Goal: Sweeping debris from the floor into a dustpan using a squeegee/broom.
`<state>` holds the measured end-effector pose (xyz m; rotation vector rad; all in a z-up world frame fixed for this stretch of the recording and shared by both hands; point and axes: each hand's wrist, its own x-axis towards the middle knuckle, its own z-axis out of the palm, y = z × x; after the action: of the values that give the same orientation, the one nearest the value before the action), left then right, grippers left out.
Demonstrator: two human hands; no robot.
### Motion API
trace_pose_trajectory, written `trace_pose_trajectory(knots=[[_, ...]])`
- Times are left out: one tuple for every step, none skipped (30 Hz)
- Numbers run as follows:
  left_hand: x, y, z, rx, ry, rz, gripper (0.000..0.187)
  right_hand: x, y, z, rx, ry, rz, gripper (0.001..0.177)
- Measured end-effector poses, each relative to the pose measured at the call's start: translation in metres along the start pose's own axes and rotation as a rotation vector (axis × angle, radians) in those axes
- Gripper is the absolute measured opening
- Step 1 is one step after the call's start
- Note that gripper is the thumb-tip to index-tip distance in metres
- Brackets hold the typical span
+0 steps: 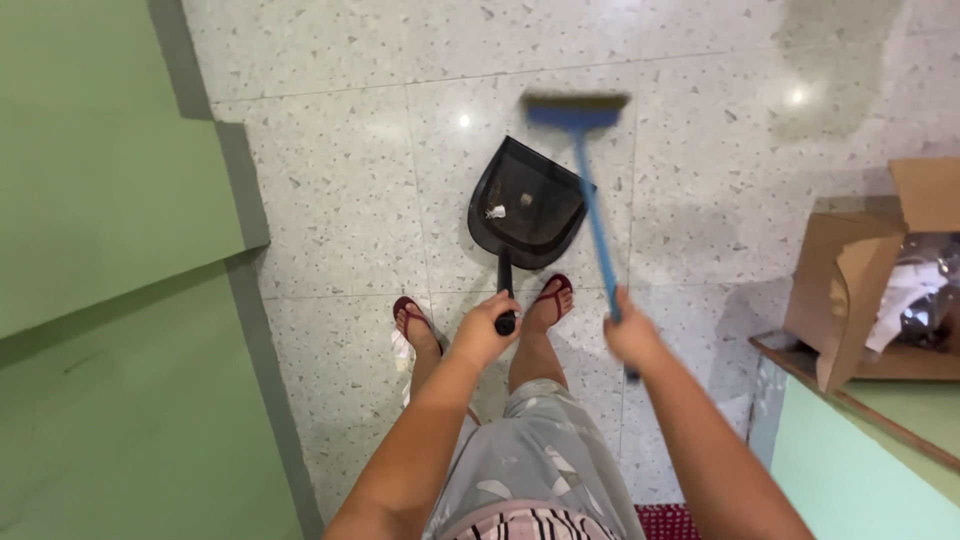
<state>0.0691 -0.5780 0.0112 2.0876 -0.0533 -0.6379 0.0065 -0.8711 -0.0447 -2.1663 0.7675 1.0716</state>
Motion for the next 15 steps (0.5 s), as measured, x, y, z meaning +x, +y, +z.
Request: trace_pose_trajectory(knots=[[0.002,0.002,0.0,0.002,-0.01,0.003,0.021,-0.022,0.012,0.001,0.007,0.002,0.007,0.082],[0.007,0.005,0.0,0.007,-0.014,0.026,0.021,-0.04,0.023,0.001,0.048,-0.052,-0.002,0.078],[0.013,0.007,-0.001,0.011,-0.018,0.049,0.021,-0.059,0.033,0.001,0.09,-0.107,-0.013,0.075],[0.016,0.009,0.0,0.014,-0.024,0.059,0.021,-0.078,0.022,-0.022,0.098,-0.098,-0.011,0.075],[0.019,0.01,0.0,0.024,-0.018,0.052,0.021,-0.098,0.011,-0.046,0.247,-0.157,0.098,0.074],[0.023,0.011,0.0,0.036,-0.011,0.047,0.02,-0.117,0.0,-0.068,0.399,-0.216,0.201,0.075],[0.027,0.012,-0.001,0.04,-0.017,0.059,0.02,-0.119,0.006,-0.08,0.41,-0.207,0.2,0.075],[0.027,0.013,-0.002,0.029,-0.004,0.064,0.021,-0.123,0.013,-0.091,0.471,-0.228,0.207,0.074],[0.026,0.014,-0.002,0.018,0.009,0.07,0.022,-0.127,0.02,-0.101,0.531,-0.25,0.213,0.073],[0.029,0.017,-0.004,0.021,0.009,0.076,0.022,-0.12,0.016,-0.114,0.536,-0.246,0.21,0.073],[0.032,0.02,-0.006,0.028,0.009,0.084,0.022,-0.114,0.012,-0.126,0.525,-0.166,0.178,0.073],[0.034,0.023,-0.009,0.036,0.001,0.091,0.022,-0.11,0.009,-0.136,0.518,-0.086,0.153,0.073],[0.035,0.025,-0.009,0.039,-0.008,0.096,0.022,-0.091,0.011,-0.142,0.527,-0.083,0.157,0.073],[0.037,0.028,-0.01,0.071,-0.025,0.072,0.022,-0.07,0.013,-0.148,0.532,-0.013,0.128,0.073],[0.039,0.029,-0.012,0.102,-0.043,0.048,0.022,-0.05,0.015,-0.154,0.536,0.058,0.101,0.074]])
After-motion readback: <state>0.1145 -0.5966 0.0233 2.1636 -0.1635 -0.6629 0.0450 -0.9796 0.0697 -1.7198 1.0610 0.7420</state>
